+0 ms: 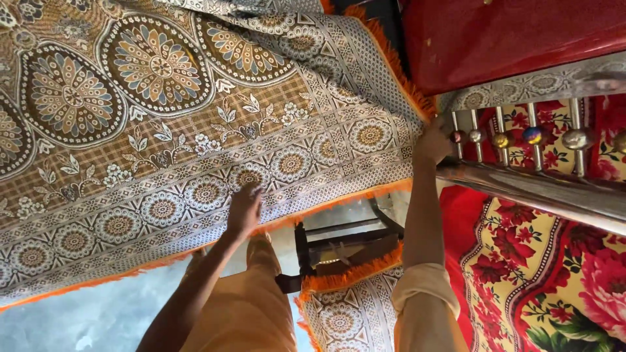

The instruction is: Folding a large patterned fabric on a bed.

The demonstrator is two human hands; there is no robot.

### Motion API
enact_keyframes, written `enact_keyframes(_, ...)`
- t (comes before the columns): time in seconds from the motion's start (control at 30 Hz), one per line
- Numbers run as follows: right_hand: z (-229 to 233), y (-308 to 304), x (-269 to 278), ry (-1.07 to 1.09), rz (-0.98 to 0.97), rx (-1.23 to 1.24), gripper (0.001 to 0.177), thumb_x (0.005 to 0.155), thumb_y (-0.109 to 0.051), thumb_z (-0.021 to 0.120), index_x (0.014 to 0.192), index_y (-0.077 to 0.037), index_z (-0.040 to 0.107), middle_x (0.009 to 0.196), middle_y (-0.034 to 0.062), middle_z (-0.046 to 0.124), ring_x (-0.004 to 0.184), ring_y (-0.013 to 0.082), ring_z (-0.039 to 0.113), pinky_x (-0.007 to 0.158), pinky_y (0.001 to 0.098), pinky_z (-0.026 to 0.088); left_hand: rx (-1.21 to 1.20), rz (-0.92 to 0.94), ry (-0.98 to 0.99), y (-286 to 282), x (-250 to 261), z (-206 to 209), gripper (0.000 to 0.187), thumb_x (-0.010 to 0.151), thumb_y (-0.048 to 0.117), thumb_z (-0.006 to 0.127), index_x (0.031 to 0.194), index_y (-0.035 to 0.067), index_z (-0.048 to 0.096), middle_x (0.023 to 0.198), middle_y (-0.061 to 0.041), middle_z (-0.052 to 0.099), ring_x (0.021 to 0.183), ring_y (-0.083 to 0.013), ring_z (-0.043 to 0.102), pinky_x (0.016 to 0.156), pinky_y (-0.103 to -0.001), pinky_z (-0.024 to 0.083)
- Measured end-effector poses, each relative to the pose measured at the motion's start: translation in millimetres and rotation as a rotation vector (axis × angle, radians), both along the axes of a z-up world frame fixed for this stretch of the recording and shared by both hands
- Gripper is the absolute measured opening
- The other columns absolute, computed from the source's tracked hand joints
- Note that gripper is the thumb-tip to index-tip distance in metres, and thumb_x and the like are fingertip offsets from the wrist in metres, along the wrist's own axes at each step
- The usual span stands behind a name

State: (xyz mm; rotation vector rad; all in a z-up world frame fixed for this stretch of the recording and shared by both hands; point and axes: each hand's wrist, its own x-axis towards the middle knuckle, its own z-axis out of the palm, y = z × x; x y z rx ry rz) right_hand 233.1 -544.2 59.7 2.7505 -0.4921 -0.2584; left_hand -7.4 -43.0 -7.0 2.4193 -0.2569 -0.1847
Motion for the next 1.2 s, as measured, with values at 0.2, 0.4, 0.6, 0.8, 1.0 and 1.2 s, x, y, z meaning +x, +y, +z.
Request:
enact_keyframes(0.2,-43,17,-38,-0.153,0.123,0.152,0.047,0.088,-0.013,0.073,0.131,-0.007,0.053,0.135,0.0200,0.055,0.127,0.0394,0.057,0.104,0.0505,0.051,0.455,0.098,0.090,41,-6,1,0.078,0.089,0.046,0.068,0.155,0.014,0.039,0.165,-0.020,0.028,0.149,-0.0423,0.032,0.115,-0.071,0.030)
enact_keyframes(0.4,-34,63,-49,-0.076,-0.032,0.474,0.091,0.088,-0.044,0.081,0.156,-0.006,0.032,0.159,0.0251,0.029,0.143,0.0507,0.027,0.111,0.0648,0.031,0.545,0.167,0.168,50,-27,-19,0.094,0.091,0.068,0.059,0.164,0.020,0.025,0.171,-0.019,0.012,0.156,-0.0448,0.017,0.114,-0.078,0.023)
enact_keyframes(0.6,-72,1,-58,0.029,-0.284,0.654,0.114,0.082,-0.056,0.079,0.167,-0.014,0.015,0.169,0.0210,0.016,0.156,0.0463,0.014,0.122,0.0671,0.021,0.458,0.100,0.125,66,-34,-12,0.095,0.088,0.065,0.062,0.164,0.021,0.024,0.172,-0.019,0.011,0.158,-0.0422,0.016,0.117,-0.074,0.024)
enact_keyframes(0.8,-45,39,-64,0.141,-0.334,0.557,0.111,0.087,-0.052,0.073,0.170,-0.019,0.007,0.173,0.0168,0.004,0.158,0.0425,0.007,0.121,0.0691,0.023,0.388,0.070,0.189,76,-36,-9,0.094,0.085,0.060,0.069,0.161,0.024,0.027,0.170,-0.016,0.015,0.156,-0.0379,0.020,0.120,-0.068,0.023)
enact_keyframes(1.0,-71,92,-94,0.142,-0.309,0.319,0.111,0.087,-0.054,0.070,0.167,-0.013,0.004,0.173,0.0161,-0.004,0.159,0.0435,-0.002,0.115,0.0672,0.030,0.339,0.109,0.137,90,-49,-7,0.089,0.088,0.052,0.071,0.163,0.028,0.031,0.173,-0.015,0.023,0.157,-0.0356,0.026,0.125,-0.061,0.026)
enact_keyframes(1.2,-126,130,-142,0.138,-0.110,0.265,0.089,0.095,-0.051,0.062,0.165,-0.015,0.020,0.173,0.0195,0.004,0.159,0.0433,0.000,0.118,0.0685,0.024,0.388,0.239,0.138,124,-79,-3,0.091,0.084,0.058,0.071,0.161,0.026,0.033,0.169,-0.015,0.024,0.155,-0.0385,0.027,0.118,-0.068,0.028)
